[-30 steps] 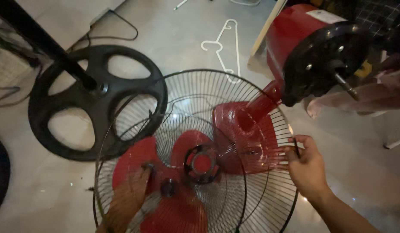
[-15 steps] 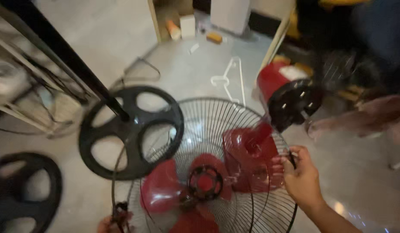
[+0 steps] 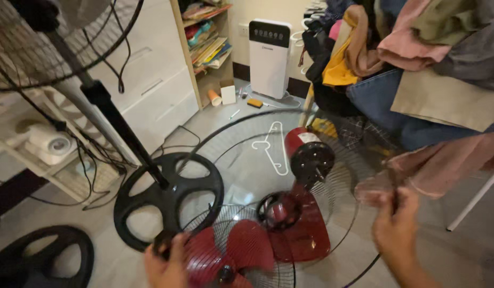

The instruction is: The person removes the front grille of a red electric fan, unscrews the central hub nut, and detaches the fan blades. They then reattach the blades, tighten the hub nut, and reinstall the front grille.

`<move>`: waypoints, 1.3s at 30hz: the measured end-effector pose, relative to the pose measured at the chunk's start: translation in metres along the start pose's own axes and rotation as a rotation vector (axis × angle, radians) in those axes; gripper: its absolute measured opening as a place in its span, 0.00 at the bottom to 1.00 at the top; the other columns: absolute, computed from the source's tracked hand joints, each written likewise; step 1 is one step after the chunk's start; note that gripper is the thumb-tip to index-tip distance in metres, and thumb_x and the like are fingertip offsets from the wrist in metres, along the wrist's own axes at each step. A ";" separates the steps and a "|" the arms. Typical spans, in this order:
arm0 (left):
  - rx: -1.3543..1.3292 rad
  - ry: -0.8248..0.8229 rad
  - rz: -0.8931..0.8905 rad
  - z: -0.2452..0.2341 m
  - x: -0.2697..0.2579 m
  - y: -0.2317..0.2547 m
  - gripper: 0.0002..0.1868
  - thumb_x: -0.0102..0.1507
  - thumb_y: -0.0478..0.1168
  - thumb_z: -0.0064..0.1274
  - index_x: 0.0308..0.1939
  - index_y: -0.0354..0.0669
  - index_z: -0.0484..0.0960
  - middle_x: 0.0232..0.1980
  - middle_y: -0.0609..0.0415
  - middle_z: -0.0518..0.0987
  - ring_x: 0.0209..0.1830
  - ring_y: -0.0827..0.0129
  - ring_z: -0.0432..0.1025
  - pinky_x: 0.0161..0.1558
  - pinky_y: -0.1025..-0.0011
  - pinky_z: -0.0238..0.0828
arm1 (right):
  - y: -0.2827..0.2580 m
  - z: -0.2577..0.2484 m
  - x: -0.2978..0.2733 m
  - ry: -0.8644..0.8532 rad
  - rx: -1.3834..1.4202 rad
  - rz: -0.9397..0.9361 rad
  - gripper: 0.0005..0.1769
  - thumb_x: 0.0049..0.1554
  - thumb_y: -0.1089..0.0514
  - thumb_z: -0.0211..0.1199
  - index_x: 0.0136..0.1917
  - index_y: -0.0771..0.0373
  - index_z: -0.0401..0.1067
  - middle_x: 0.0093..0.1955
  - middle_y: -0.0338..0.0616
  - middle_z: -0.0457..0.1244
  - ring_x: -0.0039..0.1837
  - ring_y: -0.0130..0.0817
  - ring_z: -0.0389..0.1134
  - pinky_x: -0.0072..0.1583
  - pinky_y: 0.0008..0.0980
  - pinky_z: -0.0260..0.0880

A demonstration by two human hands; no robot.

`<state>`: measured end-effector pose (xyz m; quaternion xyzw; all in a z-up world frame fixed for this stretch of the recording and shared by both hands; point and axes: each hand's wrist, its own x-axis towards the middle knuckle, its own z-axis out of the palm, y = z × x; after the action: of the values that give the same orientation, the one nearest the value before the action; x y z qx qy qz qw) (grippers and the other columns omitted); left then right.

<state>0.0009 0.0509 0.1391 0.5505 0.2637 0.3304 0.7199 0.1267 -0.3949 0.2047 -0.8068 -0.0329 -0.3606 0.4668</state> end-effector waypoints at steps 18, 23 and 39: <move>-0.167 -0.186 0.310 0.230 0.021 0.012 0.15 0.66 0.27 0.54 0.46 0.39 0.61 0.43 0.50 0.75 0.42 0.65 0.79 0.50 0.69 0.79 | 0.136 -0.021 0.087 0.087 0.245 0.181 0.15 0.65 0.73 0.55 0.64 0.69 0.61 0.59 0.48 0.67 0.60 0.29 0.69 0.58 0.24 0.67; -0.063 -0.209 0.354 0.237 0.028 0.018 0.14 0.67 0.29 0.54 0.46 0.37 0.62 0.45 0.49 0.77 0.44 0.67 0.79 0.52 0.70 0.78 | 0.131 -0.016 0.089 0.091 0.203 0.414 0.16 0.63 0.71 0.56 0.64 0.69 0.62 0.57 0.49 0.69 0.52 0.31 0.68 0.51 0.27 0.66; 0.276 -0.069 0.383 0.233 0.033 0.000 0.14 0.66 0.35 0.58 0.45 0.37 0.66 0.41 0.54 0.75 0.41 0.71 0.71 0.49 0.71 0.70 | 0.118 -0.002 0.103 -0.031 -0.091 0.240 0.18 0.64 0.65 0.60 0.65 0.71 0.60 0.56 0.51 0.70 0.59 0.35 0.71 0.61 0.32 0.67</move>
<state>0.1954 -0.0675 0.1975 0.6947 0.1724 0.4029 0.5704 0.2480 -0.4920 0.1822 -0.8307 0.0730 -0.2907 0.4690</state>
